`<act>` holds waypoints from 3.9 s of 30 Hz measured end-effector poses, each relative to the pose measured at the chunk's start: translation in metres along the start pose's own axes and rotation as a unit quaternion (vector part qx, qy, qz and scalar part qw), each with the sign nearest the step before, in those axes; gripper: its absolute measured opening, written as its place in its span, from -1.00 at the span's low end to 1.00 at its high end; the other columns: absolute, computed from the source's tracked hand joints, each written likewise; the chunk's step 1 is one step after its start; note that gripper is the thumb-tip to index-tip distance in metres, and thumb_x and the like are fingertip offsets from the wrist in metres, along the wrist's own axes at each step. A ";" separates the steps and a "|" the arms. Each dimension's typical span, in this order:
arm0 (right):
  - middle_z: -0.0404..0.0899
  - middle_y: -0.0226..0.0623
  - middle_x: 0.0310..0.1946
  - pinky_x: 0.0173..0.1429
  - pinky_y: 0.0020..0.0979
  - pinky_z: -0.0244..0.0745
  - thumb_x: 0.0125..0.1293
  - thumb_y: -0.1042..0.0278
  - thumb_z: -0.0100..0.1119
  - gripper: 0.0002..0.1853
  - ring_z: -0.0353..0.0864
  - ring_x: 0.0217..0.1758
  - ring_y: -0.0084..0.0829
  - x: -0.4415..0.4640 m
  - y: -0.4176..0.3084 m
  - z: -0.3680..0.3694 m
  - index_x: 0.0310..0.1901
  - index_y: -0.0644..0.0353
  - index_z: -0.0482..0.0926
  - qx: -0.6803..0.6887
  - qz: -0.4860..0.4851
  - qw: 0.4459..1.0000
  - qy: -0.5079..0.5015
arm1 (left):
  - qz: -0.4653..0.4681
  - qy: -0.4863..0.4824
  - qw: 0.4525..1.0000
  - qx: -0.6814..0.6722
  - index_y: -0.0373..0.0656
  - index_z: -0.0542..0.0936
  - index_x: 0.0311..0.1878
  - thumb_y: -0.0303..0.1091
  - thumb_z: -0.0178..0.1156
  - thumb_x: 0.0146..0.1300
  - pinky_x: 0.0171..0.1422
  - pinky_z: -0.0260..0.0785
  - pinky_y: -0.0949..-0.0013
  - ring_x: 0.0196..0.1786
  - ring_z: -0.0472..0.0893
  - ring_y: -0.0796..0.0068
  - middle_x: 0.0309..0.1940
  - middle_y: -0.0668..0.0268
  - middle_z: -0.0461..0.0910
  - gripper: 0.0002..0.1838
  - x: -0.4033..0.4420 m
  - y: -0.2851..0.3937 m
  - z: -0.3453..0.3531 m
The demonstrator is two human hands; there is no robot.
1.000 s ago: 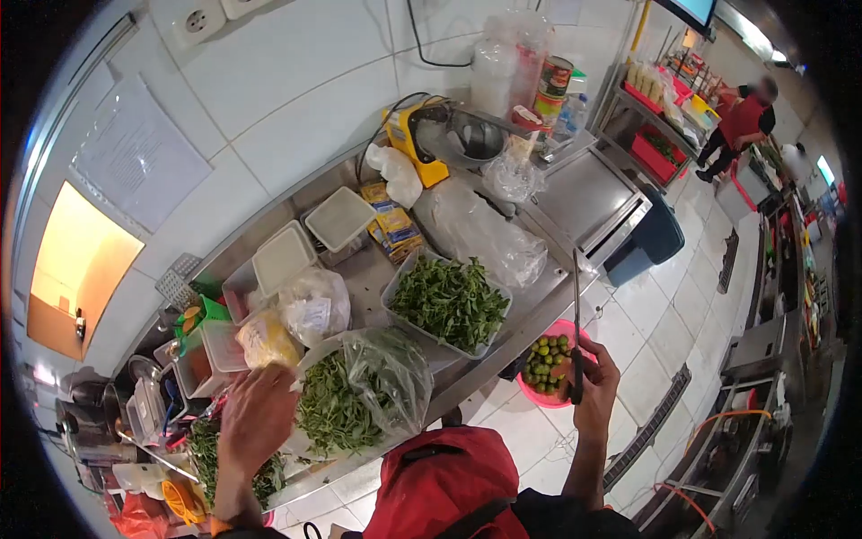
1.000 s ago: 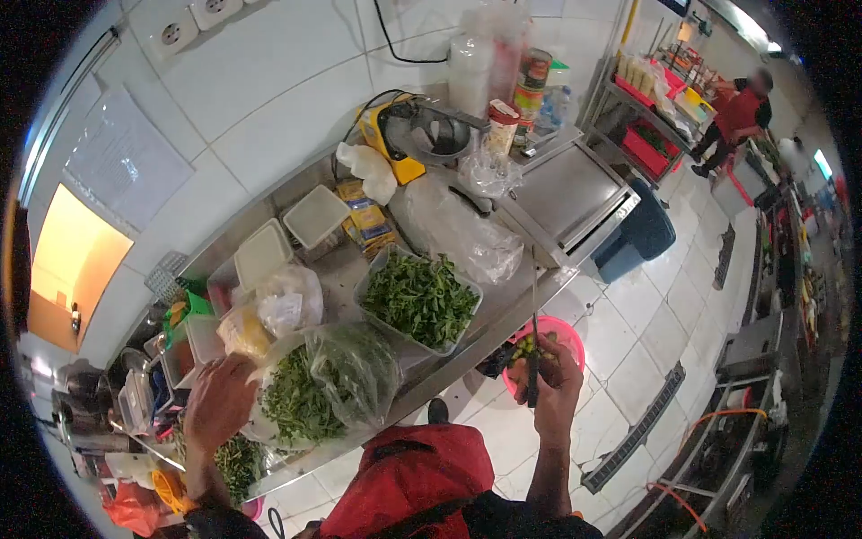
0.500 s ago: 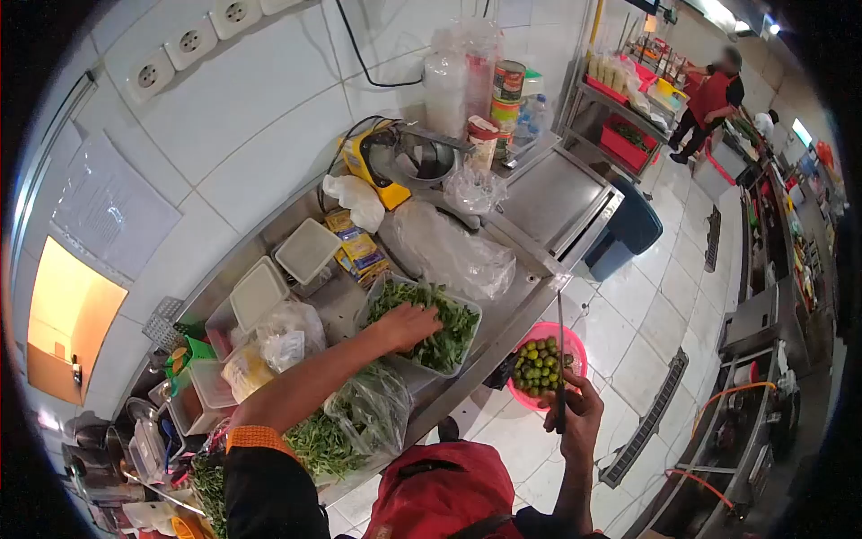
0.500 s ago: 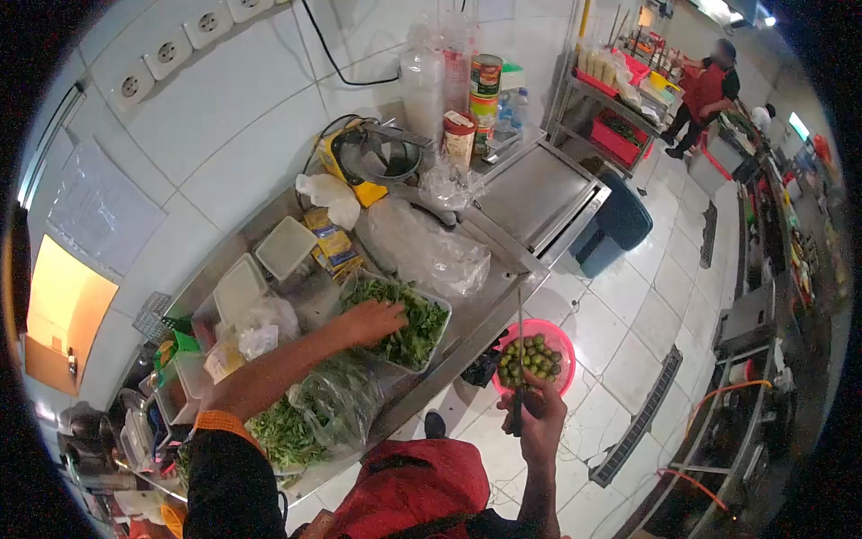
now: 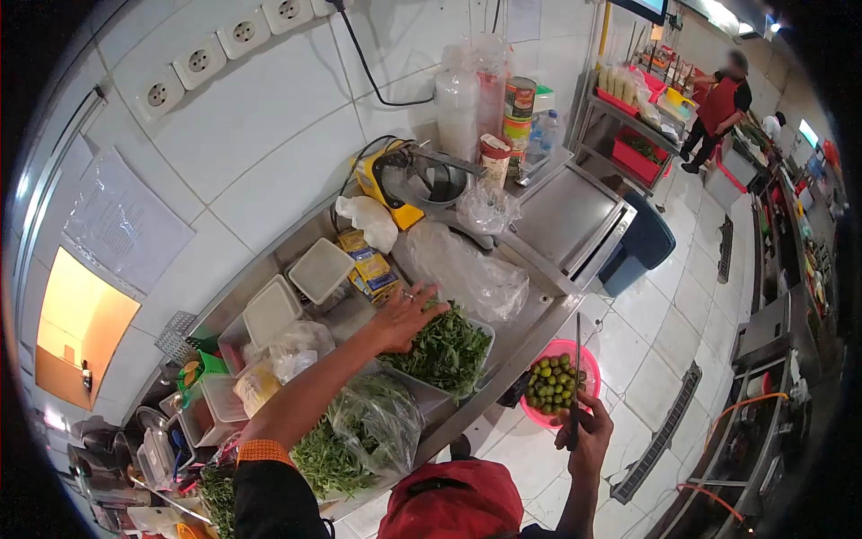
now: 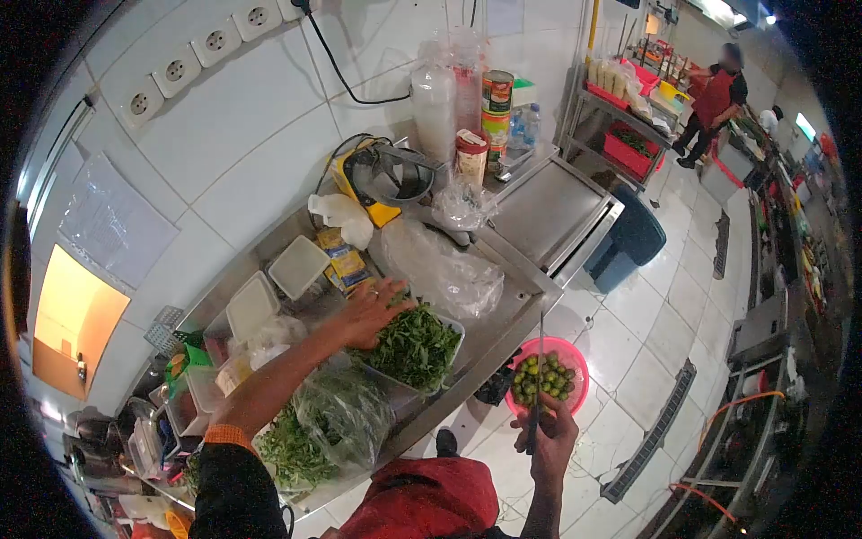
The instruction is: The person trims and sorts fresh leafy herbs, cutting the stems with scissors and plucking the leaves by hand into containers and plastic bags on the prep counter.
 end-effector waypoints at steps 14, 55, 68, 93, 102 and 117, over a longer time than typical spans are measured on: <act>0.60 -0.14 -0.52 -0.66 -0.52 0.36 0.18 0.42 0.29 -0.54 0.50 -0.69 -0.51 -0.004 0.007 0.004 0.10 0.33 0.42 -0.024 0.000 1.000 0.008 | 0.147 -0.079 0.979 -0.118 -0.03 0.53 0.06 -0.41 0.31 -0.05 0.24 0.26 0.07 0.18 0.42 0.14 0.17 0.26 0.40 -0.51 0.005 0.010 0.053; 0.61 -0.18 -0.41 -0.61 -0.52 0.41 0.20 0.38 0.31 -0.53 0.58 -0.57 -0.49 -0.015 0.014 0.007 0.11 0.31 0.42 -0.039 -0.017 0.998 -0.056 | -0.039 -0.133 0.976 -0.168 -0.01 0.22 0.40 -0.11 0.13 0.27 0.48 -0.13 -0.25 0.49 -0.05 -0.15 0.49 0.11 -0.10 -0.35 -0.016 0.054 0.002; 0.50 -0.38 -0.39 -0.43 -0.63 0.32 0.03 -0.23 0.38 0.00 0.44 -0.42 -0.62 -0.016 -0.008 0.142 0.38 0.17 0.15 -0.056 -0.126 0.979 -0.148 | -0.497 0.558 0.636 -0.193 -0.22 0.51 0.08 -0.36 0.17 0.29 -0.15 0.43 0.45 -0.19 0.59 0.54 -0.21 0.31 0.62 -0.69 -0.454 0.037 -0.112; 0.60 0.08 -0.37 -0.21 -0.14 0.49 0.09 0.44 0.33 -0.58 0.60 -0.26 0.12 -0.252 0.231 0.335 0.00 0.23 0.43 -0.493 -0.303 0.657 -0.484 | -0.681 0.477 0.500 -0.241 -0.23 0.63 -0.22 -0.46 0.24 0.20 -0.41 0.42 0.39 -0.51 0.58 0.38 -0.36 0.19 0.63 -0.89 -0.650 0.144 0.110; 0.61 0.06 -0.41 -0.15 -0.01 0.47 0.19 0.30 0.20 -0.74 0.58 -0.28 0.13 -0.259 0.212 0.376 -0.09 0.16 0.58 -0.718 -0.291 0.352 -0.525 | -0.696 0.529 0.397 -0.279 -0.24 0.64 -0.19 -0.45 0.22 0.23 -0.50 0.26 0.49 -0.60 0.43 0.61 -0.49 0.28 0.59 -0.88 -0.678 0.188 0.122; 0.55 0.12 -0.03 0.10 -0.10 0.44 0.10 0.32 0.35 -0.38 0.53 0.08 0.04 -0.334 0.299 0.513 0.19 0.28 0.33 -0.456 -0.277 0.447 -0.718 | -0.657 0.476 0.419 -0.408 -0.19 0.63 -0.18 -0.34 0.19 0.27 -0.40 0.46 0.37 -0.48 0.63 0.35 -0.40 0.21 0.63 -0.84 -0.646 0.236 0.138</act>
Point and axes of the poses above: each hand's wrist, its own x-axis towards the middle knuckle, its own z-axis out of the palm, y = z × x, the point moved 1 cm from there along x, towards the middle knuckle
